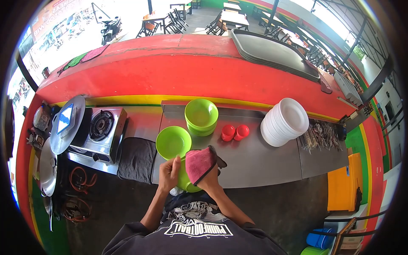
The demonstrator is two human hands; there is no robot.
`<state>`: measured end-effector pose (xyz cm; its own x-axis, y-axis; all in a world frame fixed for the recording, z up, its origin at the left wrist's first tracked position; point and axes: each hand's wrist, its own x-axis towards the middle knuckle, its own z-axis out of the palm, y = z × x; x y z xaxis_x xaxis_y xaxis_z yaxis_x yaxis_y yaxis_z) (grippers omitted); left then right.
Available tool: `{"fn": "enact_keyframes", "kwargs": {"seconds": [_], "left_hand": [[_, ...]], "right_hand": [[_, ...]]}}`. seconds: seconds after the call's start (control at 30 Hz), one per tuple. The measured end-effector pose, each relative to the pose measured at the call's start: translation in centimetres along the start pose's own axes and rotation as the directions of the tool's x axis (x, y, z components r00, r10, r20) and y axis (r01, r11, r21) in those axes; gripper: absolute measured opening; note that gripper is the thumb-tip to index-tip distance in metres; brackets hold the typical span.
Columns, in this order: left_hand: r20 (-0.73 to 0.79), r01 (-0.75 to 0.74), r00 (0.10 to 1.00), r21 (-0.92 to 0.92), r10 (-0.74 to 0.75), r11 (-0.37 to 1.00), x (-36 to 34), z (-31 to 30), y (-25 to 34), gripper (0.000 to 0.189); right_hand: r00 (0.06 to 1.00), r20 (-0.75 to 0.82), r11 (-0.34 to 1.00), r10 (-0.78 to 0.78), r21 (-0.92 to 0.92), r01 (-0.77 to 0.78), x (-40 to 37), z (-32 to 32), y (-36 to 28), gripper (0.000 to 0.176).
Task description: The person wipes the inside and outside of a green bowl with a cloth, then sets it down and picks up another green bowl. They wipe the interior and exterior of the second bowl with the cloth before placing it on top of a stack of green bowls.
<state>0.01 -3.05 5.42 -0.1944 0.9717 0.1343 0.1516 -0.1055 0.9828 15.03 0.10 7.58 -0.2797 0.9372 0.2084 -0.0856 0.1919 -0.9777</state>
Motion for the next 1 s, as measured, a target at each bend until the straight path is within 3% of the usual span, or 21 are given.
{"fn": "enact_keyframes", "kwargs": {"seconds": [0.07, 0.17, 0.2, 0.3, 0.4, 0.5, 0.6, 0.7, 0.73, 0.93, 1.0], "left_hand": [[-0.09, 0.004, 0.996, -0.135, -0.016, 0.991, 0.1, -0.2, -0.1, 0.046], [-0.222, -0.013, 0.973, -0.318, -0.061, 0.948, 0.5, -0.6, 0.0, 0.049], [-0.275, -0.018, 0.957, -0.367, -0.09, 0.93, 0.7, -0.5, 0.2, 0.049], [-0.339, -0.032, 0.932, -0.439, -0.132, 0.898, 0.7, -0.6, -0.9, 0.052], [-0.344, -0.022, 0.932, -0.371, -0.116, 0.928, 0.3, -0.4, -1.2, 0.052], [-0.28, 0.017, 0.956, -0.243, -0.087, 0.97, -0.1, -1.1, -1.7, 0.052], [-0.177, 0.065, 0.978, -0.229, -0.107, 0.971, 0.6, -2.3, -1.3, 0.048], [-0.082, 0.073, 0.992, -0.213, -0.092, 0.974, 1.1, -3.0, -0.7, 0.044], [-0.067, 0.067, 0.995, -0.167, -0.079, 0.984, 1.2, -3.0, -1.5, 0.044], [-0.046, 0.091, 0.995, -0.002, -0.091, 0.996, 1.4, -2.8, -2.5, 0.048], [-0.012, 0.058, 0.998, 0.159, -0.057, 0.986, 1.3, -2.4, 0.2, 0.044]], "right_hand": [[0.992, -0.11, 0.995, -0.066, -0.083, 0.057, -0.1, -0.5, 1.1, 0.018], [0.969, -0.138, 0.947, -0.206, -0.278, 0.162, 1.2, -1.8, 1.3, 0.03], [0.972, -0.183, 0.95, -0.147, -0.298, 0.087, 1.1, -1.9, 1.3, 0.028], [0.907, -0.14, 0.731, -0.398, -0.646, 0.221, 0.0, -2.2, 3.3, 0.022], [0.951, -0.262, 0.888, -0.163, -0.459, 0.026, -0.2, -1.7, 3.6, 0.021], [0.905, -0.392, 0.908, -0.167, -0.419, -0.014, -1.0, -1.8, 5.8, 0.013], [0.917, -0.147, 0.674, -0.371, -0.721, 0.157, 0.0, -3.0, 4.4, 0.011], [0.981, -0.129, 0.791, -0.145, -0.611, 0.037, 0.0, -2.1, 3.6, 0.016], [0.966, -0.062, 0.736, -0.249, -0.66, 0.147, 0.5, -2.0, 4.0, 0.015], [0.95, 0.038, 0.551, -0.31, -0.807, 0.212, 1.2, -1.2, 3.5, 0.012], [0.941, 0.051, 0.651, -0.336, -0.709, 0.271, 1.3, 0.3, 2.6, 0.01]]}}
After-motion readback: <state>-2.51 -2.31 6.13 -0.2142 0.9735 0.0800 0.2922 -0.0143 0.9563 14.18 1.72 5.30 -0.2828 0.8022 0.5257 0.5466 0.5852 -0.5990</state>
